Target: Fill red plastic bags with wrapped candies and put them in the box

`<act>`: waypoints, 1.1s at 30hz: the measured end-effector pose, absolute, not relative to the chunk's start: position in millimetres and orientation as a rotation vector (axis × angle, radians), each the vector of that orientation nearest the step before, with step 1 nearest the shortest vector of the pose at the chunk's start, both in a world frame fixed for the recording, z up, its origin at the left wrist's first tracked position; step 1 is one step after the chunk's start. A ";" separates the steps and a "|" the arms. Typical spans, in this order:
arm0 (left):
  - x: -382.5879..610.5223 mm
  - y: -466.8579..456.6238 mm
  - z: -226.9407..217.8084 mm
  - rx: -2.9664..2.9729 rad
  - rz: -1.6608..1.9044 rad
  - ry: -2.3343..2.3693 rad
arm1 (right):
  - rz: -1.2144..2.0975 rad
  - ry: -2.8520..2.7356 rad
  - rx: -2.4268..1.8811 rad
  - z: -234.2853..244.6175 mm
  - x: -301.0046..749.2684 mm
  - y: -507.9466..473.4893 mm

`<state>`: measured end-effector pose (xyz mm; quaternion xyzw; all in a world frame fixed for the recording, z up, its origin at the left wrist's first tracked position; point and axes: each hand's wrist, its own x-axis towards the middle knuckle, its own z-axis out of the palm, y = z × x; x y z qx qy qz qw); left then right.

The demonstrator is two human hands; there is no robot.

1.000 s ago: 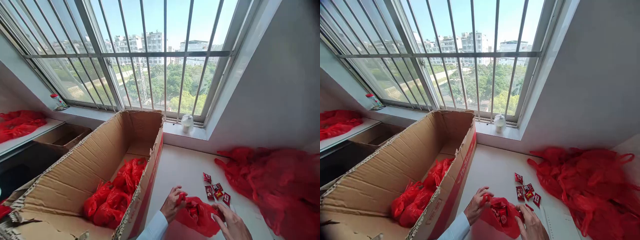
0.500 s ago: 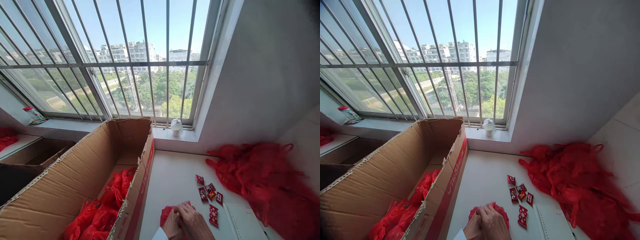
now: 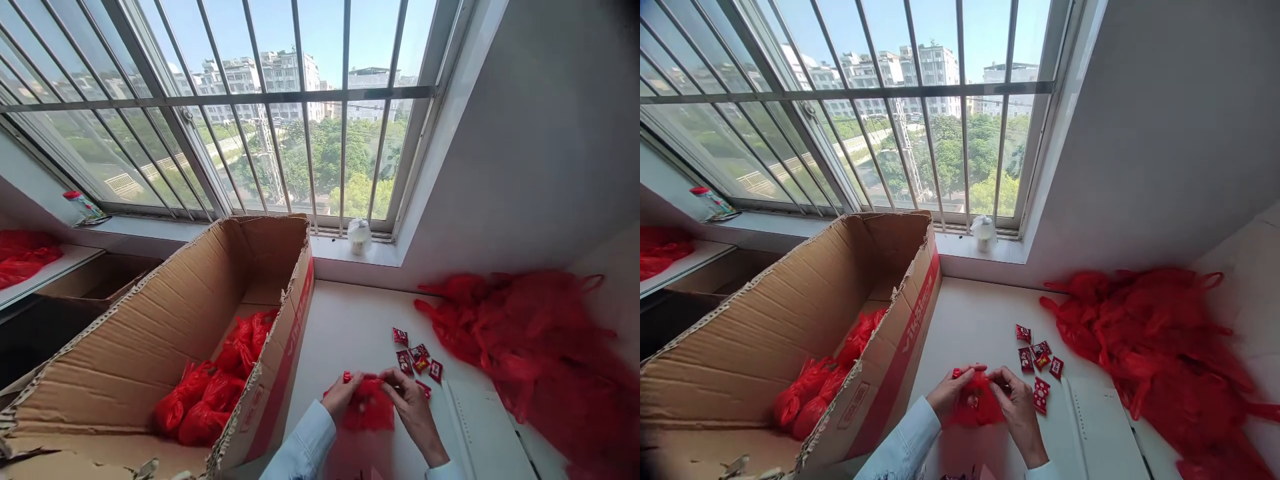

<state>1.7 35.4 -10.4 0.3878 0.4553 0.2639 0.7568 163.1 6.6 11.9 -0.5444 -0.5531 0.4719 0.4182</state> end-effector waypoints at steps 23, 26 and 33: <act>-3.8 25.0 -23.4 2.381 0.784 1.452 | 1.270 -1.692 -1.314 -38.3 147.1 25.8; -5.9 24.3 -27.2 2.383 0.835 1.408 | 1.147 -1.665 -1.380 -32.0 150.0 27.2; -12.7 21.7 -27.0 2.369 0.940 1.371 | 1.210 -1.638 -1.313 -18.6 157.8 19.4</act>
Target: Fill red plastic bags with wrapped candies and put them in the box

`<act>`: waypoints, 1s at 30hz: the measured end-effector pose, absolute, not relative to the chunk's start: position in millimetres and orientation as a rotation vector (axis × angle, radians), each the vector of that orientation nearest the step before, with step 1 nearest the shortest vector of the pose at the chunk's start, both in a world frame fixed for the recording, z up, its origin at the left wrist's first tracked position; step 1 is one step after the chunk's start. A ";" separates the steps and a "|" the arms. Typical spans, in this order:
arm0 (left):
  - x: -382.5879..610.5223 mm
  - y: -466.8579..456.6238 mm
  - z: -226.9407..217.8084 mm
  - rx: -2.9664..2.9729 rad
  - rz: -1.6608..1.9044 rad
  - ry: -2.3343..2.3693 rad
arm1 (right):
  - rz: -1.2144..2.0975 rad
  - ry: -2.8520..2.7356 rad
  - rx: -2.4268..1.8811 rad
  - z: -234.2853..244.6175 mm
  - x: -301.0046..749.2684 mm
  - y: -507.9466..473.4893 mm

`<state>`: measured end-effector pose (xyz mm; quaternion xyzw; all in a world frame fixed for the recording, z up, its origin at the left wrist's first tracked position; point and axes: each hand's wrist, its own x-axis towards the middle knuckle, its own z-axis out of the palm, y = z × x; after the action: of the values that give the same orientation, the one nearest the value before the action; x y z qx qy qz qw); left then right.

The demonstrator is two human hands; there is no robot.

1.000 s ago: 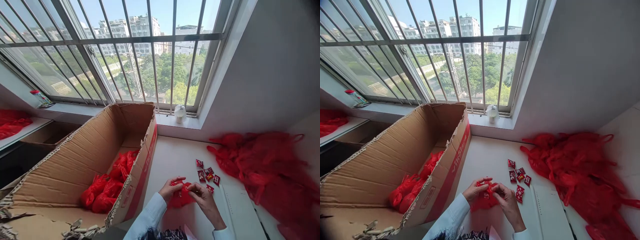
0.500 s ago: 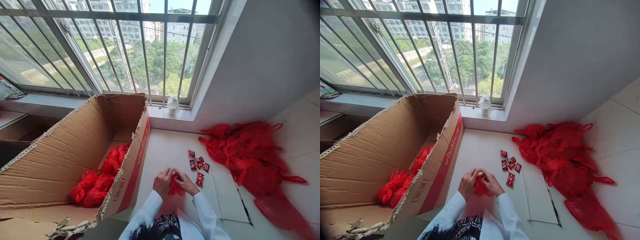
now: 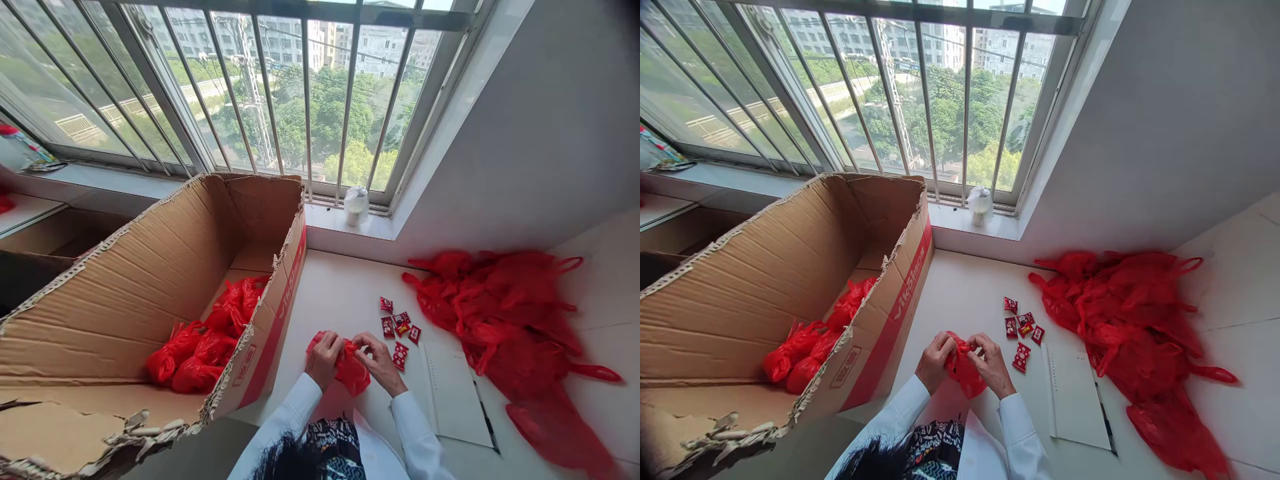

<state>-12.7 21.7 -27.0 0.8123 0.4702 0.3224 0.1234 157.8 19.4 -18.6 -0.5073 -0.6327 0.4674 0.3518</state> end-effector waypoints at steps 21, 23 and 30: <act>-40.9 -8.9 -45.1 1.926 0.845 1.382 | 1.127 -1.882 -1.454 -40.6 204.7 6.5; -48.2 -11.4 -52.2 1.852 0.807 1.441 | 1.113 -1.805 -1.552 -57.8 220.0 8.4; -66.0 -29.3 -80.1 1.597 0.610 1.697 | 0.957 -1.619 -1.830 -123.3 231.4 -4.9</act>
<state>-66.0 -29.3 -80.1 0.6190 0.6579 0.2363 0.3581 231.4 -4.9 -123.3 -0.6742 -0.5964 0.3526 0.2559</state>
